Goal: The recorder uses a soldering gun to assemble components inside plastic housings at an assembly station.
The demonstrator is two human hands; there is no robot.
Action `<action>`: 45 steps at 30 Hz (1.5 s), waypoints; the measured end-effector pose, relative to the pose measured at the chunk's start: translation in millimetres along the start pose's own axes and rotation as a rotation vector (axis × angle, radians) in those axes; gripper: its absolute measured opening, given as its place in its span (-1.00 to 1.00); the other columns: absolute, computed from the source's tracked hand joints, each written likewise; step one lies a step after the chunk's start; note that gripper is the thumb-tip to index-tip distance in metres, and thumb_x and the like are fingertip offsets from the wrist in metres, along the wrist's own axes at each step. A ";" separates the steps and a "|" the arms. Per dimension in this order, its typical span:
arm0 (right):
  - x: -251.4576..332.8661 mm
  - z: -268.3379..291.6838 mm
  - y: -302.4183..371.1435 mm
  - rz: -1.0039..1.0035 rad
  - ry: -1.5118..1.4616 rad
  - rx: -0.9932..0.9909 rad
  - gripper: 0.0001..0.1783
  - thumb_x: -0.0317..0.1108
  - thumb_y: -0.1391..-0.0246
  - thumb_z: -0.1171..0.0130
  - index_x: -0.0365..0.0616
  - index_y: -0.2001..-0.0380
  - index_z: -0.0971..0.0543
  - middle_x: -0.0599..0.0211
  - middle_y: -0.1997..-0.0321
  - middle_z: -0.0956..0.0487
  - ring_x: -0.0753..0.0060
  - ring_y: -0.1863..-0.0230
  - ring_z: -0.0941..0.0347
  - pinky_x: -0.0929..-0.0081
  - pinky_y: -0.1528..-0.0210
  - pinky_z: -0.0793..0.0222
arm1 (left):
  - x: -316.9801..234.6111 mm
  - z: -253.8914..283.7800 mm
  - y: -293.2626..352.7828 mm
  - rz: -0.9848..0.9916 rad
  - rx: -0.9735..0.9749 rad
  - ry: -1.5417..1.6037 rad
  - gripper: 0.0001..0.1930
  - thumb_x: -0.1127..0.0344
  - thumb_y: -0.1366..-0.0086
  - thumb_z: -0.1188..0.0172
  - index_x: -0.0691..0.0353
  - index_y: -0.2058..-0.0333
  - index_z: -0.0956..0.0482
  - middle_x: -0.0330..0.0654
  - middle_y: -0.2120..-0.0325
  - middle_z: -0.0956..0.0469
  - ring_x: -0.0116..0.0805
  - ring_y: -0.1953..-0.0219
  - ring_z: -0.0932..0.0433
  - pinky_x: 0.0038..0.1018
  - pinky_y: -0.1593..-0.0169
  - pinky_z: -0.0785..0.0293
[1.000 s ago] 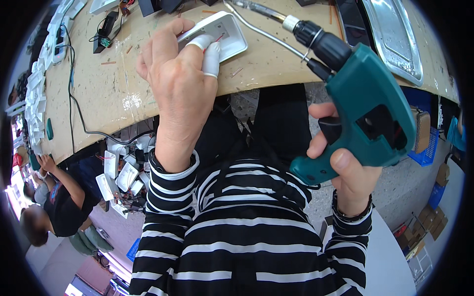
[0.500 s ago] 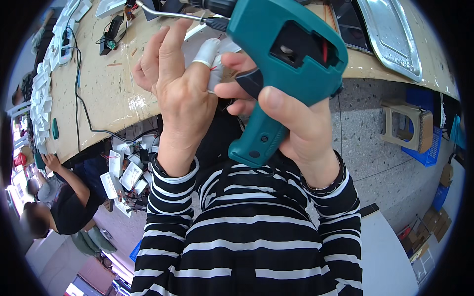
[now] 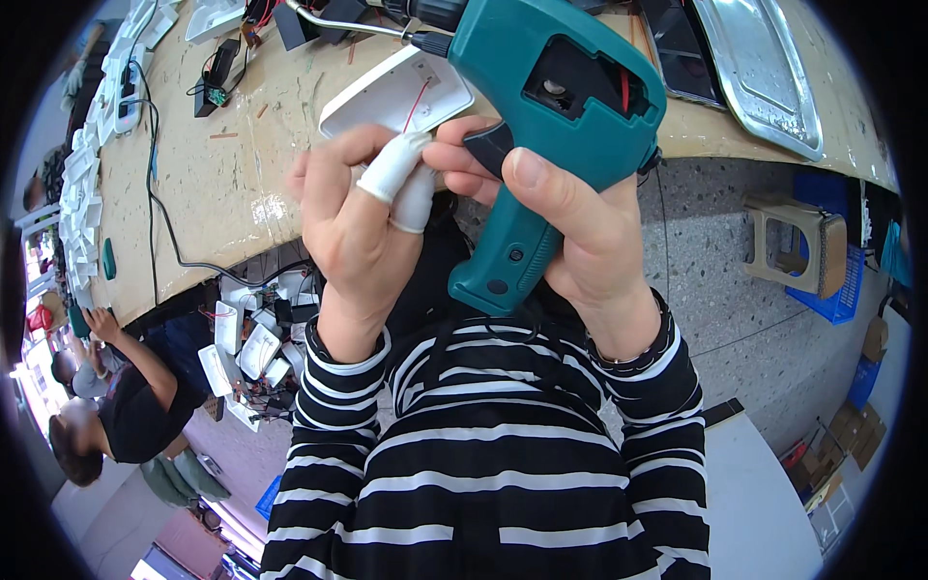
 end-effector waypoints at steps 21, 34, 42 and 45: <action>11.3 49.4 45.9 0.102 -0.134 -0.063 -0.10 -0.04 0.05 -0.25 -0.34 -0.19 -0.07 -0.05 -0.13 -0.30 0.59 0.45 -0.36 0.61 0.41 -0.34 | 13.3 -11.2 -22.6 0.093 -0.048 -0.175 -0.94 0.44 0.10 -0.22 0.21 0.56 -0.55 -0.22 0.26 -0.45 -0.26 0.17 -0.40 -0.14 -0.06 0.07; 12.5 54.1 79.0 0.110 0.194 -0.172 -0.15 -0.16 0.08 -0.30 -0.38 -0.15 -0.11 -0.21 0.03 -0.38 0.45 0.50 -0.47 0.62 0.52 -0.40 | 18.4 -26.5 -29.1 0.061 -0.045 -0.255 -0.95 0.44 0.15 -0.15 0.25 0.62 -0.54 -0.28 0.39 -0.43 -0.32 0.34 -0.39 -0.17 -0.05 0.00; 13.7 51.0 70.0 0.067 0.304 -0.201 -0.20 -0.24 0.09 -0.29 -0.33 -0.15 -0.14 -0.15 0.10 -0.41 0.47 0.51 -0.45 0.64 0.52 -0.38 | 21.1 -32.5 -26.3 0.070 -0.052 -0.137 -0.93 0.56 0.24 -0.11 0.37 0.70 -0.40 -0.10 0.39 -0.42 -0.17 0.34 -0.37 -0.30 0.20 -0.26; 15.8 51.5 66.7 0.062 0.353 -0.188 -0.20 -0.26 0.09 -0.29 -0.32 -0.15 -0.14 -0.15 0.10 -0.41 0.48 0.51 -0.45 0.65 0.52 -0.38 | 19.4 -31.2 -28.1 0.057 -0.053 -0.136 -0.91 0.60 0.28 -0.10 0.39 0.71 -0.37 -0.05 0.39 -0.41 -0.13 0.35 -0.36 -0.33 0.28 -0.30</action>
Point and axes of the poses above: each hand's wrist, its own y-axis away from the middle knuckle, its own z-axis out of the back of the hand, x = y × z, the point moved 5 cm from there along -y, towards the middle knuckle
